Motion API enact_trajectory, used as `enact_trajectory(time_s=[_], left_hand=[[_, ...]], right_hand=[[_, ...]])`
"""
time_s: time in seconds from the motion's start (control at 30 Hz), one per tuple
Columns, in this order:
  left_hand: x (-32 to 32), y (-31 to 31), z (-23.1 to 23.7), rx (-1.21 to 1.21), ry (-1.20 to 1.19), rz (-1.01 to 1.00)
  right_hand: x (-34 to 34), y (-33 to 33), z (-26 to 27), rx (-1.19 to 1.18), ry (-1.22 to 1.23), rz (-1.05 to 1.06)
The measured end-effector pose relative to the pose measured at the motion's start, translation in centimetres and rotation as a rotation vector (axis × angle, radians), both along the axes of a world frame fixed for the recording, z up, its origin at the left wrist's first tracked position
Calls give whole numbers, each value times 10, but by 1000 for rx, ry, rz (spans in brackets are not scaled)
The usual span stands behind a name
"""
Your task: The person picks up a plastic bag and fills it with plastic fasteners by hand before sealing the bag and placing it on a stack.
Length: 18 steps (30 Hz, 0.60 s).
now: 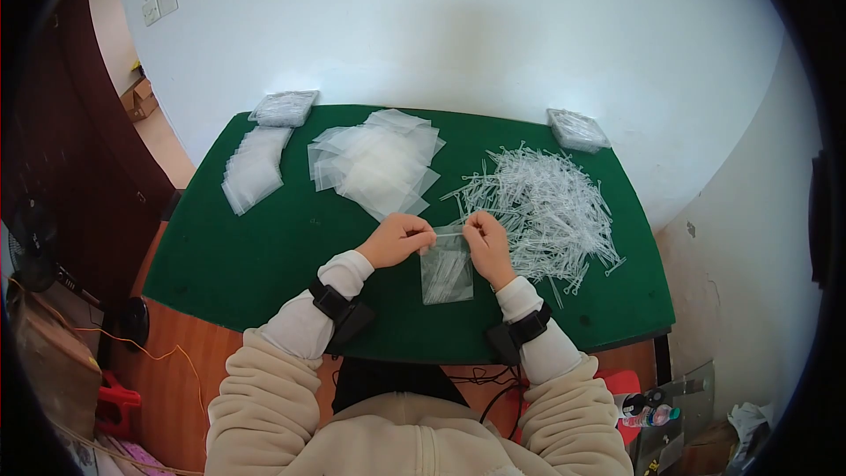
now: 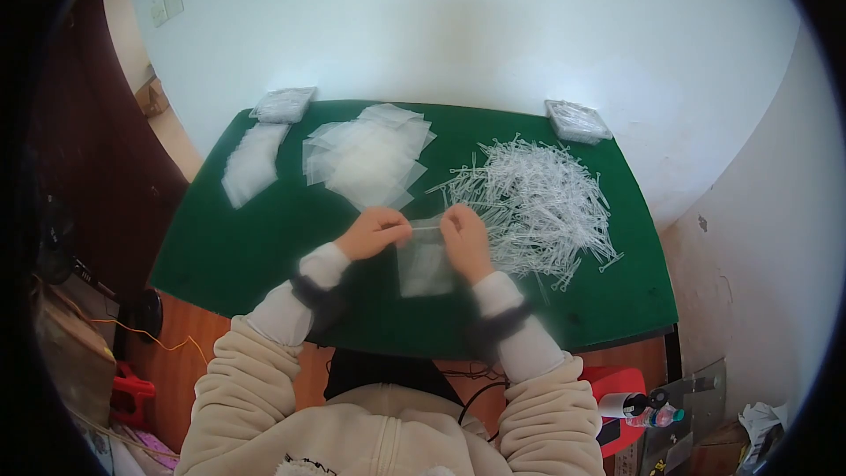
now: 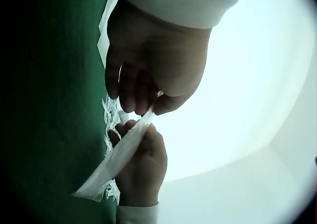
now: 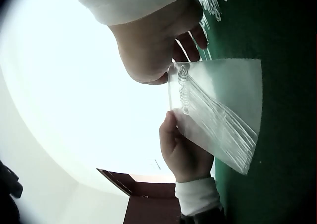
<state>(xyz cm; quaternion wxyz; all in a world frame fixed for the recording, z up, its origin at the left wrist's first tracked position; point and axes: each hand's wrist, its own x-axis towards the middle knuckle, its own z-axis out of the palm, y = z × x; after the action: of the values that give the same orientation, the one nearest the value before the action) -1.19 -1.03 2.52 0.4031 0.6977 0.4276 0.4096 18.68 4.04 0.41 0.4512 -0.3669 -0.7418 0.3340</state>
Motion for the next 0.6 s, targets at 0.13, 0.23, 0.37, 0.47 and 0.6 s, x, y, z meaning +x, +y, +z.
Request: enact_trajectory(time_s=[0.13, 0.23, 0.37, 0.47, 0.6], left_hand=[[-1, -3, 8, -240, -239, -89], [1, -3, 6, -343, -340, -83], [3, -4, 5, -397, -357, -92], [5, -3, 3, -385, -316, -106], [9, -4, 3, -355, -270, -111]], right_hand=[[-4, -10, 13, -470, 253, 337], [-1, -8, 9, -580, 355, 449], [0, -5, 5, -655, 380, 492], [-1, -7, 6, -648, 357, 477], [-2, -8, 7, -632, 324, 463]])
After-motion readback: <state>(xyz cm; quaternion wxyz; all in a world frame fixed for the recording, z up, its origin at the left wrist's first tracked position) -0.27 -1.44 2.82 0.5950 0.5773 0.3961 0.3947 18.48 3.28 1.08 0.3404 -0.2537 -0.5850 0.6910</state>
